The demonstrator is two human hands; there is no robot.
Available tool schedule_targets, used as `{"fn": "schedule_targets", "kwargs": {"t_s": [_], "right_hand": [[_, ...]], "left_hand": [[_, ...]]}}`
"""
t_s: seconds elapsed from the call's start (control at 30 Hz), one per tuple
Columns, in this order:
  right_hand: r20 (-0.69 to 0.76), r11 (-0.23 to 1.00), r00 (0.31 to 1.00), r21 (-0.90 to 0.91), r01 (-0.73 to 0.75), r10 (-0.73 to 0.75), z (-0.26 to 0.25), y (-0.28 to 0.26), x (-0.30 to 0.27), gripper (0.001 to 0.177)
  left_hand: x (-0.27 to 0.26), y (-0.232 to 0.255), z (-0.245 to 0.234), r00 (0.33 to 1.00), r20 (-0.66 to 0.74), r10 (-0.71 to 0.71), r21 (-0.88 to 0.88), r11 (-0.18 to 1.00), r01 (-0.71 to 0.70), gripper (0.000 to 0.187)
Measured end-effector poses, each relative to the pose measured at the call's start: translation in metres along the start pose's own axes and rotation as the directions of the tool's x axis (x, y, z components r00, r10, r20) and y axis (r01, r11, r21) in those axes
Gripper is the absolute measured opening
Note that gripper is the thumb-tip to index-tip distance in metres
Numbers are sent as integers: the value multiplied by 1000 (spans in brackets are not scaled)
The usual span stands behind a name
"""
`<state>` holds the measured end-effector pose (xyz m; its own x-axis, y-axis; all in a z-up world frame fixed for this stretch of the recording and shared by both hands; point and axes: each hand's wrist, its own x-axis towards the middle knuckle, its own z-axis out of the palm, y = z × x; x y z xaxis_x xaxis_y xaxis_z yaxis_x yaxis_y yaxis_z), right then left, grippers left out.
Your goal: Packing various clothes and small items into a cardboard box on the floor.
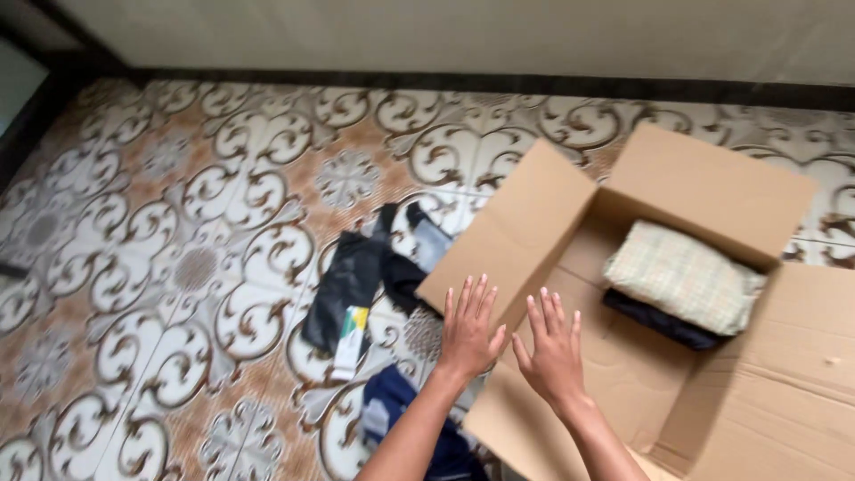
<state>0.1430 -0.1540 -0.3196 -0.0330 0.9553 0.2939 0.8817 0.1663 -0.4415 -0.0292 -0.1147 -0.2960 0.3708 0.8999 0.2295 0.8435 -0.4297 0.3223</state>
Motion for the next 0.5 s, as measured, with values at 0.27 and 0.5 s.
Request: {"fn": "schedule_targets", "kwargs": {"t_s": [0.27,0.5], "right_hand": [[158,980,979,167,105,-132,75,-126,-23,61],[806,992,578,-86,-94,125,151,-173,-71,67]], "left_hand": [[-140,-113,-9,912,227,-343,-93,924,371,74],[-197,-153,-24,587,693,-418,91,859,504,125]]}}
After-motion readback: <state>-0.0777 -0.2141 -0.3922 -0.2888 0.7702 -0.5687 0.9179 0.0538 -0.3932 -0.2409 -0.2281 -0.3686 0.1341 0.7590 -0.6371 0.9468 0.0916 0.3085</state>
